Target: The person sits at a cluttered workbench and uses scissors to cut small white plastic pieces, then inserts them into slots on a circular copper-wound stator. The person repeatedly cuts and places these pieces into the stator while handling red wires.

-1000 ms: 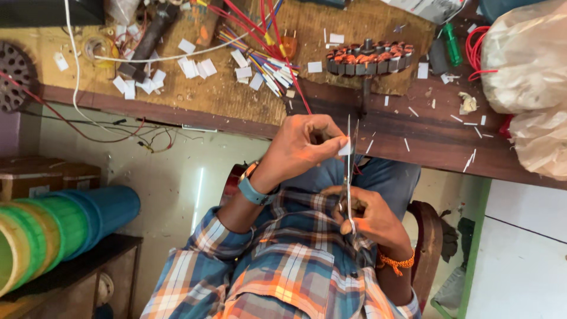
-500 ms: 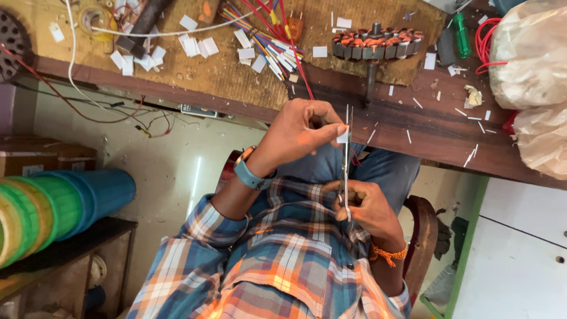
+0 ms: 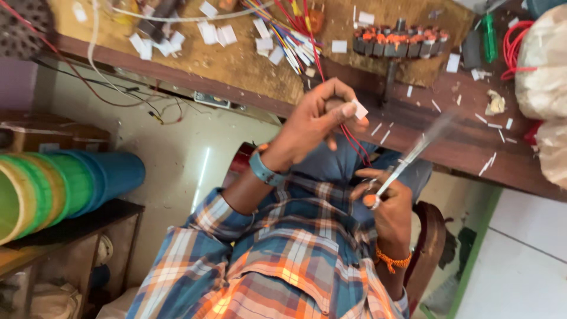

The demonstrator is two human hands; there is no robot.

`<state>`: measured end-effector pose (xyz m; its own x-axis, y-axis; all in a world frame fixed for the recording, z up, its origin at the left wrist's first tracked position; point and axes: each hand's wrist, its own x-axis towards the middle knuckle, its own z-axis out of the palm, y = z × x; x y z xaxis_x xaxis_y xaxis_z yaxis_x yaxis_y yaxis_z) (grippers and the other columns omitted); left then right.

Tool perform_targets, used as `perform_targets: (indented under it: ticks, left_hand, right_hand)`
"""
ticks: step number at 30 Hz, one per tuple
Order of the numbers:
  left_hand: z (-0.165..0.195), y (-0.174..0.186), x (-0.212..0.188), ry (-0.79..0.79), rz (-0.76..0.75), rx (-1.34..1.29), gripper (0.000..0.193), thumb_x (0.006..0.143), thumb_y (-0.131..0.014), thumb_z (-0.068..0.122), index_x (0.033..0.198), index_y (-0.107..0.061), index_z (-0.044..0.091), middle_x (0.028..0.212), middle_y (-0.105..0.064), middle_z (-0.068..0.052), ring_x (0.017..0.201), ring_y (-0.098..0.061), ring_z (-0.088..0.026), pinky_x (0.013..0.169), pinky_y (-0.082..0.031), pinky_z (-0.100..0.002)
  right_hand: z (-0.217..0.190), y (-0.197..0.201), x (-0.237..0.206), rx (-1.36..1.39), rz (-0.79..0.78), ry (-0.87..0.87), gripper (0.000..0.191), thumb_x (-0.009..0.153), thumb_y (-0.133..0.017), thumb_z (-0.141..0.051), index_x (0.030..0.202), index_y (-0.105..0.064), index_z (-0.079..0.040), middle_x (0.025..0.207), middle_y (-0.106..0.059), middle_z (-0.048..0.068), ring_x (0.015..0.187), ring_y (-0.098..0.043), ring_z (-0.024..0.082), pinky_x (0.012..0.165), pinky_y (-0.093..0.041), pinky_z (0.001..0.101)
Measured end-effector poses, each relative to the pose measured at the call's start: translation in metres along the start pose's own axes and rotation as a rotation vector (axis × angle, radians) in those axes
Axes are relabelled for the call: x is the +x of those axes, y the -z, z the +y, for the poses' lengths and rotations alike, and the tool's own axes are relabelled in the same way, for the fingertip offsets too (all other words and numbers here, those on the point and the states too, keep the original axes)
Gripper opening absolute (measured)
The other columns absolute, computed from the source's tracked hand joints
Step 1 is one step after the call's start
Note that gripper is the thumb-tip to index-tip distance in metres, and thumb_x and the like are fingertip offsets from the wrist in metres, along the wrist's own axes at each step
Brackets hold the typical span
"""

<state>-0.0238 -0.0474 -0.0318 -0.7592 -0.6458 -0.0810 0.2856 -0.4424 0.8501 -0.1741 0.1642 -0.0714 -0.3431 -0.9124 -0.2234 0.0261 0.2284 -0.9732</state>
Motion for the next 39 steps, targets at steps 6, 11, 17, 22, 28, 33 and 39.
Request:
perform_targets:
  ticks: [6,11,17,22,28,33,39]
  left_hand:
    - [-0.019,-0.019,-0.007,0.099,-0.043,-0.117,0.016,0.104,-0.063,0.023,0.107,-0.056,0.009,0.095,-0.072,-0.001,0.069,-0.064,-0.006,0.046,-0.043,-0.019]
    - [-0.038,-0.03,-0.004,-0.106,-0.073,-0.103,0.023,0.107,-0.073,0.014,0.126,-0.062,0.007,0.109,-0.065,0.002,0.094,-0.059,-0.003,0.082,-0.051,-0.022]
    - [-0.033,-0.033,0.005,-0.016,-0.005,0.181,0.019,0.104,-0.073,0.018,0.118,-0.079,0.007,0.102,-0.076,0.0,0.081,-0.063,-0.001,0.061,-0.051,-0.02]
    - [-0.023,-0.033,0.012,-0.019,0.1,0.308,0.019,0.098,-0.073,0.021,0.109,-0.078,0.006,0.091,-0.078,0.001,0.077,-0.07,-0.002,0.056,-0.054,-0.019]
    - [-0.017,-0.03,0.007,-0.066,0.188,0.351,0.018,0.098,-0.074,0.02,0.099,-0.075,0.002,0.082,-0.077,-0.003,0.073,-0.073,-0.005,0.053,-0.054,-0.019]
    - [-0.017,-0.027,0.003,-0.051,0.237,0.288,0.018,0.097,-0.073,0.021,0.097,-0.074,0.002,0.079,-0.077,-0.005,0.071,-0.074,-0.007,0.049,-0.05,-0.019]
    - [-0.022,-0.016,0.004,-0.008,0.21,0.222,0.019,0.096,-0.073,0.02,0.098,-0.073,0.001,0.082,-0.077,-0.006,0.074,-0.075,-0.008,0.049,-0.052,-0.02]
  right_hand:
    - [-0.025,-0.008,0.008,-0.034,0.188,0.12,0.086,0.078,-0.079,-0.066,0.132,-0.065,-0.001,0.095,-0.075,0.007,0.07,-0.051,0.005,0.062,-0.039,0.0198]
    - [-0.02,-0.005,0.007,-0.225,0.094,0.14,0.09,0.074,-0.074,-0.072,0.133,-0.064,-0.004,0.105,-0.076,0.005,0.077,-0.059,0.007,0.065,-0.049,0.0221]
    - [-0.002,0.012,0.012,-0.258,-0.173,-0.03,0.087,0.071,-0.081,-0.063,0.134,-0.064,-0.005,0.101,-0.077,0.003,0.086,-0.066,0.012,0.08,-0.054,0.0289]
    - [0.011,0.019,0.008,-0.116,-0.394,-0.147,0.079,0.065,-0.088,-0.045,0.13,-0.068,-0.004,0.091,-0.075,0.003,0.09,-0.071,0.015,0.087,-0.054,0.0314]
    - [0.011,0.017,0.008,-0.101,-0.42,-0.22,0.064,0.066,-0.09,-0.033,0.12,-0.074,-0.003,0.079,-0.073,0.003,0.076,-0.068,0.014,0.074,-0.055,0.0308]
    - [0.009,0.007,0.008,0.024,-0.37,-0.309,0.052,0.068,-0.09,-0.025,0.112,-0.076,0.001,0.076,-0.072,0.004,0.07,-0.067,0.013,0.065,-0.054,0.029]
    - [0.01,0.007,0.007,-0.081,-0.36,-0.334,0.048,0.066,-0.091,-0.023,0.104,-0.078,0.003,0.076,-0.074,0.004,0.069,-0.068,0.012,0.064,-0.055,0.0275]
